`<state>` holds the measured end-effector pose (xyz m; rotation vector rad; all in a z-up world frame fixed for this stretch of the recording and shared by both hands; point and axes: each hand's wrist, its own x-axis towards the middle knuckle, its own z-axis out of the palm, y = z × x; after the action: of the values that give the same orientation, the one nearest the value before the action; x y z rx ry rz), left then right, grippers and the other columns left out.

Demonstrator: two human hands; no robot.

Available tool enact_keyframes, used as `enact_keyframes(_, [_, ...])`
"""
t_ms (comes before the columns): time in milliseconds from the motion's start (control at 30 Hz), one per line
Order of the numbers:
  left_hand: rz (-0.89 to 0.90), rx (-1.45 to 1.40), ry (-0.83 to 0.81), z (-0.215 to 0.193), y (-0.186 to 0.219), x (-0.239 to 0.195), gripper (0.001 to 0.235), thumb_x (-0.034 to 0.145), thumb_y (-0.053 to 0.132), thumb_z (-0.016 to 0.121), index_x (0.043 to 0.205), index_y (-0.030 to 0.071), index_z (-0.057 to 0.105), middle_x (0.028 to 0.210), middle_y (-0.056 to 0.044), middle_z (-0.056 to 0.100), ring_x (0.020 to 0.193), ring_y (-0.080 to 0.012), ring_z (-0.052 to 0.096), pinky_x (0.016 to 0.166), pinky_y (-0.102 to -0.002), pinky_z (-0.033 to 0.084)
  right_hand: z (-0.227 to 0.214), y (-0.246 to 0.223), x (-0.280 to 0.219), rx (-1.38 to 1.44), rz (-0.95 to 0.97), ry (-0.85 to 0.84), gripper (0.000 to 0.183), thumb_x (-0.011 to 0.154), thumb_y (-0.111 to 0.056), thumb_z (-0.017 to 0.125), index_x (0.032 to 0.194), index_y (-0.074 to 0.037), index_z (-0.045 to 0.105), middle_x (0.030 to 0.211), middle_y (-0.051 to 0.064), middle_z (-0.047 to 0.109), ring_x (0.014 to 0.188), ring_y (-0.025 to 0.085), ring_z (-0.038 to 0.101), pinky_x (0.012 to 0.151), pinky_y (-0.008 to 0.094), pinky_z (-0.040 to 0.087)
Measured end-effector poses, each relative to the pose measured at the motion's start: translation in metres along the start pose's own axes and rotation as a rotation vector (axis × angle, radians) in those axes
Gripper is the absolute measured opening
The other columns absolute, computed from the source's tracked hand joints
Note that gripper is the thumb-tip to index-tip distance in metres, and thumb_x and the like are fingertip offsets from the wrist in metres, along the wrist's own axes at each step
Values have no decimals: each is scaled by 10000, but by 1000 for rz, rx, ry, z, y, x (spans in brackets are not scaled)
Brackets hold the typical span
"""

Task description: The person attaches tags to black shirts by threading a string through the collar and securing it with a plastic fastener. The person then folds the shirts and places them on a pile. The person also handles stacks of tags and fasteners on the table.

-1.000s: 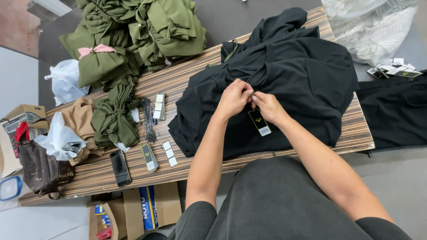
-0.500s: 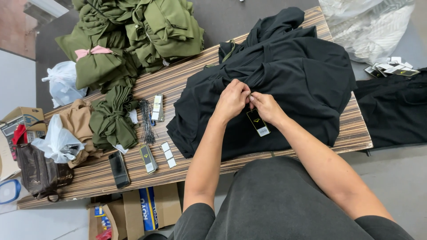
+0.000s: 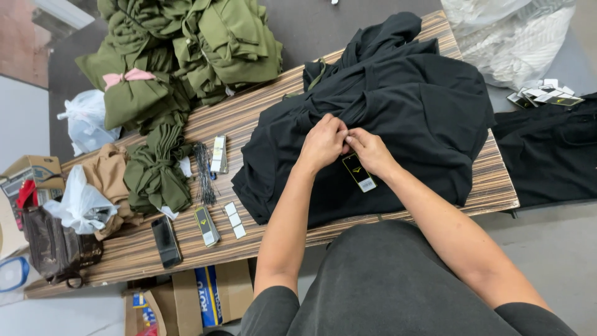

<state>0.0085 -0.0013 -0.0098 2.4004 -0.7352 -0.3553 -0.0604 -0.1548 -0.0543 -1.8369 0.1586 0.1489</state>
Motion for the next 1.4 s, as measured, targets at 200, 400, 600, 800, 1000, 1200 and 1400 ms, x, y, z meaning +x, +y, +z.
enact_keyframes(200, [-72,-67,26,10,-14,2,155,999,273,607,956,129,645,992,-74,612,1001,-362,674,842,-473,564,1,10,2,228,49,42,115,1004,-178,658,1073,-103,710,873,49,788,837,120,740,813,286,560])
enact_keyframes(400, [-60,-44,29,9,-8,1,143,916,273,673,880,135,678,919,-72,627,953,-364,676,835,-476,554,16,24,-3,119,-28,192,47,949,-179,726,961,-157,766,764,4,773,780,107,741,727,290,550])
enact_keyframes(600, [-57,-53,64,21,-12,-2,129,899,254,663,865,130,677,921,-80,629,968,-371,669,851,-481,548,26,36,-2,108,-30,285,53,938,-160,716,958,-159,765,751,-2,764,753,98,714,714,296,539])
enact_keyframes(800, [-35,-130,204,25,-12,-7,142,843,250,696,812,118,740,873,-145,676,944,-409,672,856,-512,556,32,65,10,146,-70,306,76,940,-135,712,989,-155,766,826,35,782,791,131,738,741,306,565])
enact_keyframes(1000, [59,-170,862,4,6,-93,60,934,180,751,984,149,758,969,-10,682,1028,-221,676,912,-330,547,-10,4,-67,47,-526,532,407,859,-30,883,1196,35,665,1317,224,653,1286,409,577,945,427,583])
enact_keyframes(1200, [-461,-75,1046,59,-38,-244,339,990,314,664,1162,23,637,1090,-161,618,1044,-329,583,886,-401,519,-66,131,-151,-407,-174,1005,664,1042,-265,860,1446,92,474,1561,319,277,1462,515,280,1193,620,260])
enact_keyframes(1400, [-668,-133,761,117,-91,-288,372,972,440,631,1058,84,696,893,-95,740,886,-322,689,803,-444,489,-77,148,-168,-460,-269,968,210,1076,-33,707,1201,134,730,1169,221,587,1099,400,617,988,493,467])
